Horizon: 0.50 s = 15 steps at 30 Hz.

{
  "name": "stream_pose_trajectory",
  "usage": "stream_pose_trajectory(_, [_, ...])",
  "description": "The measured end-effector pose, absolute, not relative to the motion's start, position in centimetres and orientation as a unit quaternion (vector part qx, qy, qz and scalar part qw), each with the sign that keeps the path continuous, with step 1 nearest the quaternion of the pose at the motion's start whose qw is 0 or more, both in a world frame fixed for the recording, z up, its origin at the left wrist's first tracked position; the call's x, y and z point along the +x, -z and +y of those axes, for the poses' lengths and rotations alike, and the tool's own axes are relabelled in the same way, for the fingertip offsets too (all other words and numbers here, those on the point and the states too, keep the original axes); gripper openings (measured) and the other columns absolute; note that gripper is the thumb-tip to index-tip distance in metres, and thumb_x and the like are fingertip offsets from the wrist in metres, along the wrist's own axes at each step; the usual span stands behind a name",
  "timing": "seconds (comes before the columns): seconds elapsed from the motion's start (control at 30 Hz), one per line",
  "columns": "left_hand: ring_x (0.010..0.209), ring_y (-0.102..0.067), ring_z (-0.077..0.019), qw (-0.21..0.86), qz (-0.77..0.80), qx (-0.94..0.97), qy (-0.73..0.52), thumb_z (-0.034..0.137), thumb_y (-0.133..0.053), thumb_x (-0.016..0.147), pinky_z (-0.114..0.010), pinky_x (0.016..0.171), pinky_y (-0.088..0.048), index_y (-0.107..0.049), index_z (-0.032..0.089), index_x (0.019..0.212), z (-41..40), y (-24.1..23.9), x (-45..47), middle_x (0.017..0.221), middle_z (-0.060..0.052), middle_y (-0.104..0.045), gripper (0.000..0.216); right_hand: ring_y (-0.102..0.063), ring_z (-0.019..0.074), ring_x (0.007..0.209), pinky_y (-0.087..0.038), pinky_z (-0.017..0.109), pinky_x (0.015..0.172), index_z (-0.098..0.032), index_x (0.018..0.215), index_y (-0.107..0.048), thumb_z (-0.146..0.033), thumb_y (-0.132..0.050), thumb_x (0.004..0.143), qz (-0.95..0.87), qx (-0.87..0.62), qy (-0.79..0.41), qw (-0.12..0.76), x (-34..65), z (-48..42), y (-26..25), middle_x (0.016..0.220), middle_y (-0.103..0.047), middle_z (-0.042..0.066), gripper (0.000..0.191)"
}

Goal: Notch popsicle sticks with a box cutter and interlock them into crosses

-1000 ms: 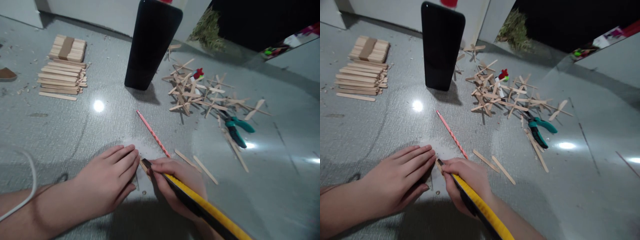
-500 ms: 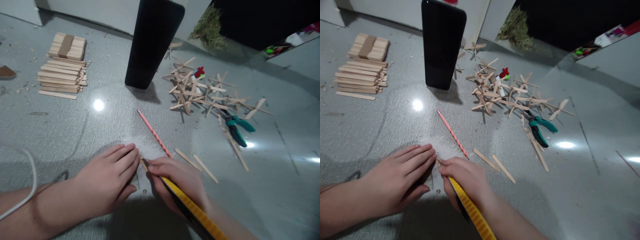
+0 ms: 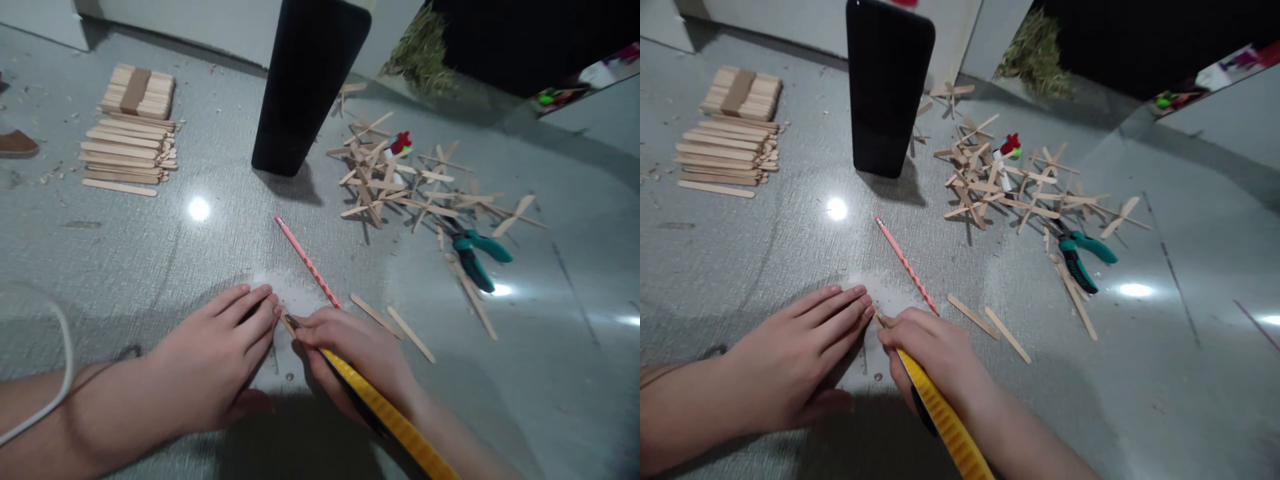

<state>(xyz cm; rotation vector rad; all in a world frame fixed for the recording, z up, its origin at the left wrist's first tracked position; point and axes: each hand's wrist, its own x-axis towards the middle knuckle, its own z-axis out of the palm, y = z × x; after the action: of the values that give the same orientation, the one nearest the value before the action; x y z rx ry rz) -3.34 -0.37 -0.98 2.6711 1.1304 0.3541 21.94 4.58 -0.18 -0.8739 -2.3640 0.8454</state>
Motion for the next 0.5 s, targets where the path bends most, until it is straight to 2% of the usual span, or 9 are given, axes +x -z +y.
stream_pose_trajectory(0.2, [0.147, -0.054, -0.0406, 0.097, 0.383, 0.912, -0.109, 0.066, -0.059, 0.1, -0.054, 0.128, -0.036, -0.062, 0.004, 0.145, -0.38, 0.77, -3.34, 0.151, -0.022, -0.064, 0.077, -0.077, 0.0147, 0.071, -0.059, 0.023, 0.062, -0.027, 0.096, -0.066, -0.005, -0.063, 0.091, -0.864, -0.319, -0.3, 0.249, 21.62, 4.82, -0.42, 0.086, -0.078, -0.001, 0.023])
stream_pose_trajectory(0.5, [0.145, -0.056, -0.0415, 0.092, 0.377, 0.916, -0.102, 0.064, -0.065, 0.097, -0.055, 0.124, -0.039, -0.064, 0.004, 0.142, -0.15, 0.6, -3.36, 0.15, -0.021, -0.065, 0.075, -0.075, 0.0141, 0.069, -0.06, 0.024, 0.062, -0.026, 0.097, -0.066, -0.005, -0.062, 0.091, -0.863, -0.32, -0.305, 0.243, 21.92, 4.56, -0.52, 0.085, -0.077, 0.0, 0.023])
